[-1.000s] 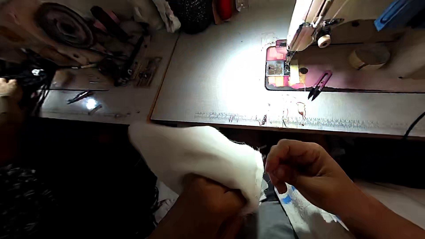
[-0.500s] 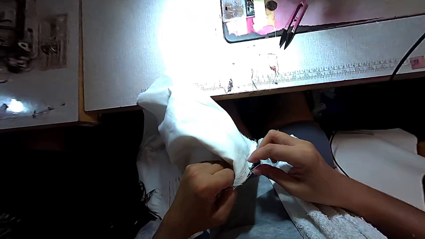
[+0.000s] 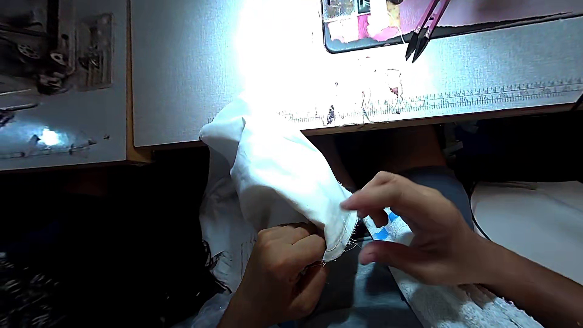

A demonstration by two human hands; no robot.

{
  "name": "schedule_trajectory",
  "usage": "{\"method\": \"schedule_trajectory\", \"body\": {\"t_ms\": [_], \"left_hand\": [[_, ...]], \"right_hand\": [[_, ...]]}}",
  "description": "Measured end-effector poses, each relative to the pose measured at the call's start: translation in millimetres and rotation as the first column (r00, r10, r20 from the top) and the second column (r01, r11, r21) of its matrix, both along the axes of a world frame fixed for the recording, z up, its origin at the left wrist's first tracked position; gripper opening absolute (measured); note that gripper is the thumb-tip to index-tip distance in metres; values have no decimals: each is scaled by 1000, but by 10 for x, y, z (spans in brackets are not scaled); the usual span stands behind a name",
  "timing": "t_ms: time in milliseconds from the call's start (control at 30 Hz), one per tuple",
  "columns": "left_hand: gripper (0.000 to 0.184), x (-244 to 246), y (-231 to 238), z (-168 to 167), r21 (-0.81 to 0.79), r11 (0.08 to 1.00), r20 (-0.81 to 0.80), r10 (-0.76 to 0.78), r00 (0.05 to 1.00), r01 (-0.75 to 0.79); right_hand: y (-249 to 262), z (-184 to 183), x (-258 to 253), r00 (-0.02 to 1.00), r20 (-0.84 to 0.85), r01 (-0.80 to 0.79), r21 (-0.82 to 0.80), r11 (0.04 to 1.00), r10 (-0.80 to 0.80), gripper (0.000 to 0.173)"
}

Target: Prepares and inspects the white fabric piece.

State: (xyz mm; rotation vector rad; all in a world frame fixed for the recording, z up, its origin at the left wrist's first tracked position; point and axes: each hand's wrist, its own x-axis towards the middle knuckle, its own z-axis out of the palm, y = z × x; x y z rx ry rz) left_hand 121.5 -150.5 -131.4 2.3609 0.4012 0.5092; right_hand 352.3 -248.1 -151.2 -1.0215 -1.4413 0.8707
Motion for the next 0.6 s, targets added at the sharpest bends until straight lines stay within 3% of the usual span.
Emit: {"method": "schedule_trajectory", "body": {"t_ms": [67,133,300,433,533,600], "left_hand": [[26,9,-1,-1,1,1000,5,0,1000,0],[25,9,-3,0,-5,1000,11,1,1000,-1],[24,8,-34,1,-33,999,28,20,999,-19],[23,-7,-47,-19,-112,994,65,21,998,-13],[23,-41,-32,28,-159,987,89,14,996,1],[24,-61,-31,68,-175,985,112,10,994,10]], "right_hand": [[19,12,-41,993,114,9,67,998,-16,17],[41,9,-44,991,132,21,92,996,-33,15],[59,32,-102,986,-164,-16,35,999,22,10],[136,26,-208,888,-416,-181,69,981,194,8],[203,50,-250,824,-464,-303,121,945,323,11],[224,-44,-169,883,-329,-323,90,942,335,14]]}}
